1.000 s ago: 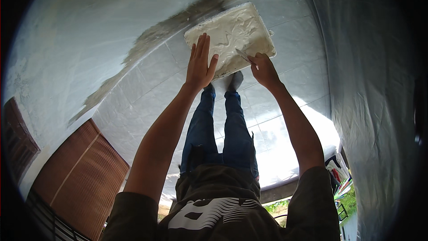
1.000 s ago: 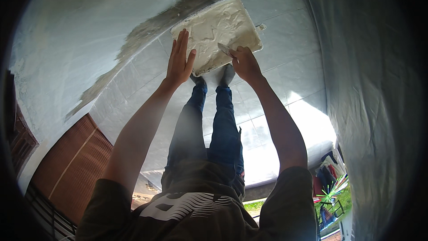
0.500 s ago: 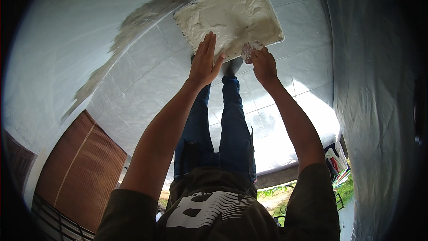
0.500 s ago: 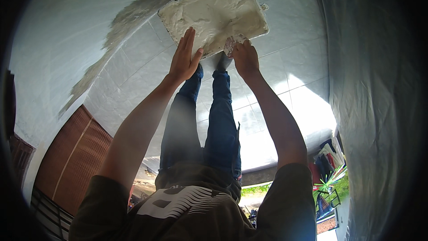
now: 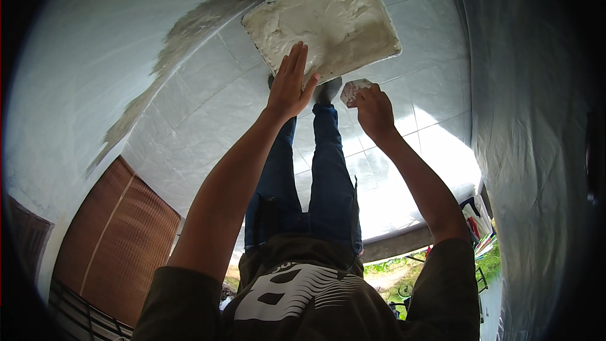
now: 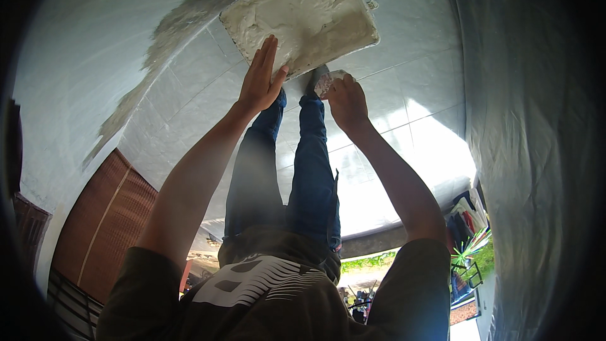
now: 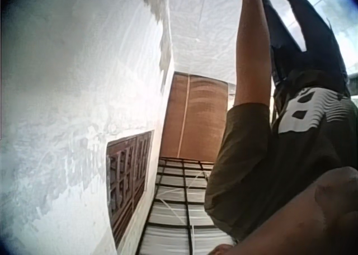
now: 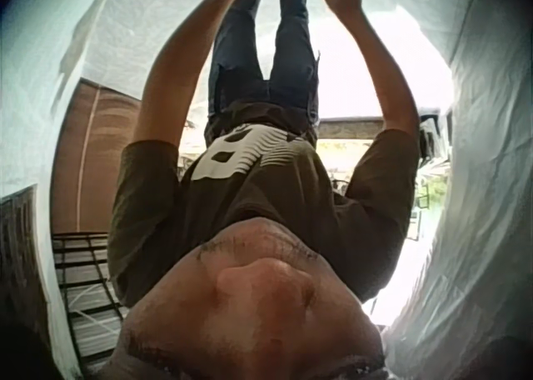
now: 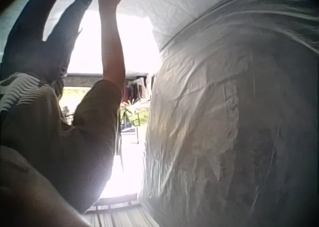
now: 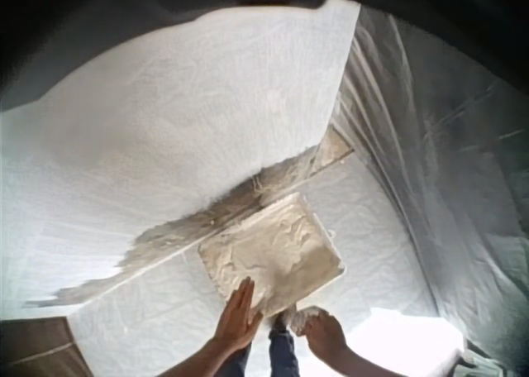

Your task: Applying plaster or filler to an exterior wall using a putty knife and a tray of compound.

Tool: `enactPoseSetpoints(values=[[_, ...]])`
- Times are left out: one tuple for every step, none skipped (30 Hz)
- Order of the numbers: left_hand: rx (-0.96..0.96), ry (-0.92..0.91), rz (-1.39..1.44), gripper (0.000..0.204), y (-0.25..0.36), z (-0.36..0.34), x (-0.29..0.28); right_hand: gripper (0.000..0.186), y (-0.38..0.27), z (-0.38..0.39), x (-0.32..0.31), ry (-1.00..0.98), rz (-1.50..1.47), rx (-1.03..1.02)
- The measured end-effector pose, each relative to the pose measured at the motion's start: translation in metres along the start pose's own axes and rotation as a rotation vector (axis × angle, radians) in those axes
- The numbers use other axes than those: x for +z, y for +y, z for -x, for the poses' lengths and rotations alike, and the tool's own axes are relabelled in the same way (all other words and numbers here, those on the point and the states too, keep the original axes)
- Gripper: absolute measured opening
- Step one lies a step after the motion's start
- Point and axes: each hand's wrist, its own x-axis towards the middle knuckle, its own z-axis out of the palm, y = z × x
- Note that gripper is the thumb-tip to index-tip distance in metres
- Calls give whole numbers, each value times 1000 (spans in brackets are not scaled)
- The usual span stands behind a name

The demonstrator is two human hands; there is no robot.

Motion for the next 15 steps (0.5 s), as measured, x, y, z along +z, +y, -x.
enactPoseSetpoints(values=[[2, 3, -6, 69, -3, 2, -1, 9, -3, 0, -6, 0, -3, -1], [1, 8, -15, 70, -5, 3, -3, 13, -7, -3, -15, 20, -138, 127], [-5, 9, -21, 70, -8, 5, -6, 18, -10, -7, -21, 38, -273, 255], [-1, 2, -12, 70, -5, 2, -4, 28, 4, -5, -24, 93, -401, 301], [-5, -2, -14, 70, -6, 2, -5, 25, 7, -13, -39, -5, -548, 515], [-9, -2, -19, 70, -7, 4, -6, 20, 15, -17, -32, 37, -900, 692], [-11, -1, -22, 70, -8, 5, -7, 17, 22, -23, -29, 82, -1253, 866], [-14, 0, -27, 70, -9, 6, -7, 17, 27, -27, -25, 82, -1256, 863], [-15, 2, -32, 70, -9, 7, -8, 10, 32, -30, -21, 149, -1459, 956], [-18, 2, -38, 71, -10, 9, -5, 5, 36, -32, -16, 219, -1661, 1052], [-15, 2, -38, 71, -7, 8, -4, 5, 46, -24, -5, 225, -1659, 1054], [-10, 2, -34, 71, -4, 7, -2, 5, 53, -16, 7, 248, -1698, 1087], [-22, -1, -30, 71, -4, 9, -4, 8, 52, -15, 14, 261, -1745, 1117], [-32, -4, -22, 71, -4, 10, -7, 8, 51, -11, 19, 259, -1746, 1116], [-33, -2, -20, 71, -4, 10, -9, 9, 49, -2, 22, 285, -1706, 1135]])
